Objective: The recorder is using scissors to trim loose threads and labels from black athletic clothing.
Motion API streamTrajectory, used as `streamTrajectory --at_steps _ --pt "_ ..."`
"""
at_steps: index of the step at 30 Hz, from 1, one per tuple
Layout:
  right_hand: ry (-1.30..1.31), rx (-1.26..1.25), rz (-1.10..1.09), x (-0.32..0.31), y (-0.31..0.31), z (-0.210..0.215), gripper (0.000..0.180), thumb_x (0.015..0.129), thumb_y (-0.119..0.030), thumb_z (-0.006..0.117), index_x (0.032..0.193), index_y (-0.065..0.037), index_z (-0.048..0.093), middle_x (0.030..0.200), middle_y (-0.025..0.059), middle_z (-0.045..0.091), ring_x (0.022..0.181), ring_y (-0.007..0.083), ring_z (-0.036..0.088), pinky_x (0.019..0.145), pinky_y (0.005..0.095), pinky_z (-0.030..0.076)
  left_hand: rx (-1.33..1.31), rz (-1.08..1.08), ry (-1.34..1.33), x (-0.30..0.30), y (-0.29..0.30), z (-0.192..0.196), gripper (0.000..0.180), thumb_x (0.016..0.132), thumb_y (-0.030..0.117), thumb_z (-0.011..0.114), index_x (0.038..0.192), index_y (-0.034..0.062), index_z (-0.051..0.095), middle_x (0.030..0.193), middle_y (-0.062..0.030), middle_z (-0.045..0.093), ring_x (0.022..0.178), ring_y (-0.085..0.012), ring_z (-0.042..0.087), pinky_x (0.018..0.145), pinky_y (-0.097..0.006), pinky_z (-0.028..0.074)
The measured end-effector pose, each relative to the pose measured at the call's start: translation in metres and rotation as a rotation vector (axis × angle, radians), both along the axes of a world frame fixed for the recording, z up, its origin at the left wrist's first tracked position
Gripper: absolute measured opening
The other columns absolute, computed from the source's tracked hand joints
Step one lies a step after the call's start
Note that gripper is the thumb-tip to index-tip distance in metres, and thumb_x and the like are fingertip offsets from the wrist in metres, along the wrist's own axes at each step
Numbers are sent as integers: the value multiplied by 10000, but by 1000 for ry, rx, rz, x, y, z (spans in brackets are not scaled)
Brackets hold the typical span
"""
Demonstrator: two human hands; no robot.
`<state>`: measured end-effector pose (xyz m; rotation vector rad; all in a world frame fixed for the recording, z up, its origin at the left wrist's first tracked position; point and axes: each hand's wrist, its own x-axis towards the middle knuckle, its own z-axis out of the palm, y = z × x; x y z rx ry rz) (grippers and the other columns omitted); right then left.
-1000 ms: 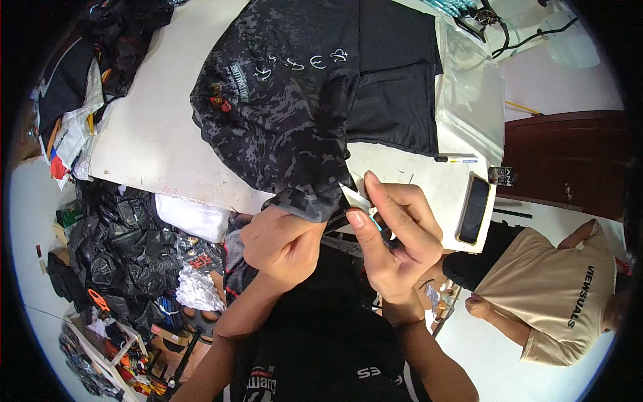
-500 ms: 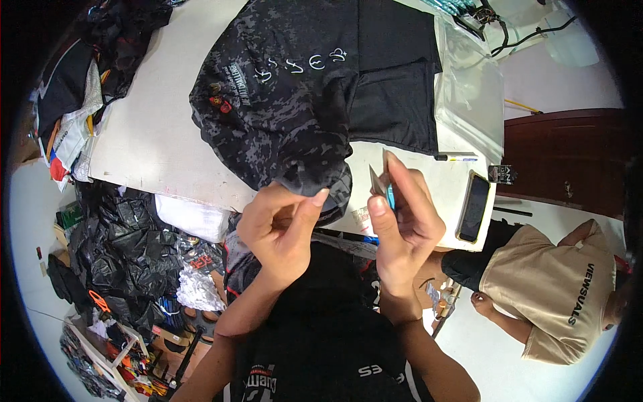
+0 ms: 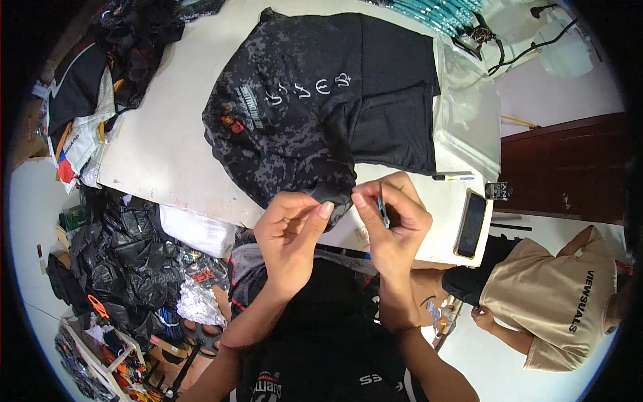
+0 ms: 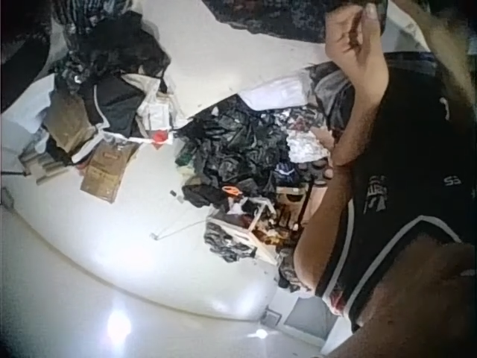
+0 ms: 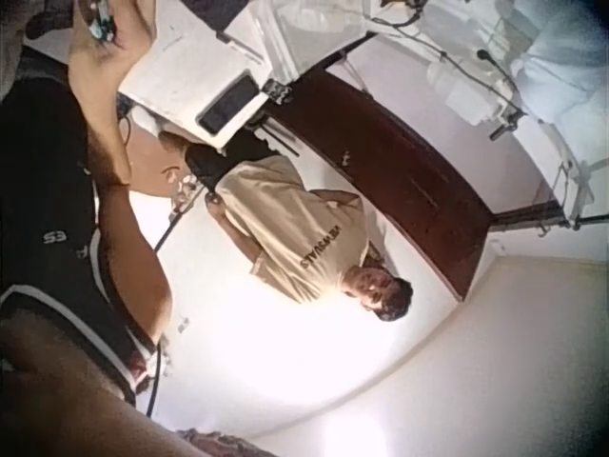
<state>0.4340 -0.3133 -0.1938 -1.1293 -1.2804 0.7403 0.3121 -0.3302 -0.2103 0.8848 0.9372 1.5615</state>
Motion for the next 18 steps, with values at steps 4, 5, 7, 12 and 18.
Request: streamTrajectory --at_steps 4,5,7,12,18 --pt "-26 -19 139 11 -3 2 177 686 104 685 836 27 633 752 51 556 685 91 549 601 207 444 -35 -11 -41 -2 5 2 87 833 5 617 882 10 546 770 9 575 673 -2 470 586 -143 349" --pt "-29 -20 139 11 -4 3 177 686 104 685 836 27 633 752 51 556 685 91 549 601 207 444 -53 -19 -54 -3 6 2 86 834 8 617 879 13 544 769 11 573 668 0 463 577 -143 339" --pt "42 -47 45 12 -5 5 180 678 96 695 829 20 632 749 50 557 693 94 553 602 205 444 -59 -44 -64 -3 8 6 85 835 10 616 881 15 544 766 15 568 662 2 454 571 -143 331" --pt "-80 54 25 6 1 3 156 685 45 714 814 1 637 778 45 568 683 102 550 588 215 432 -39 -63 50 0 9 6 95 833 8 619 897 15 548 768 17 564 656 6 442 564 -144 320" --pt "-1 -78 109 2 -4 1 168 705 83 667 834 9 590 806 43 544 656 69 481 579 189 382 -18 2 -31 -1 13 7 117 824 0 626 916 11 554 794 -3 585 681 -5 472 582 -145 342"
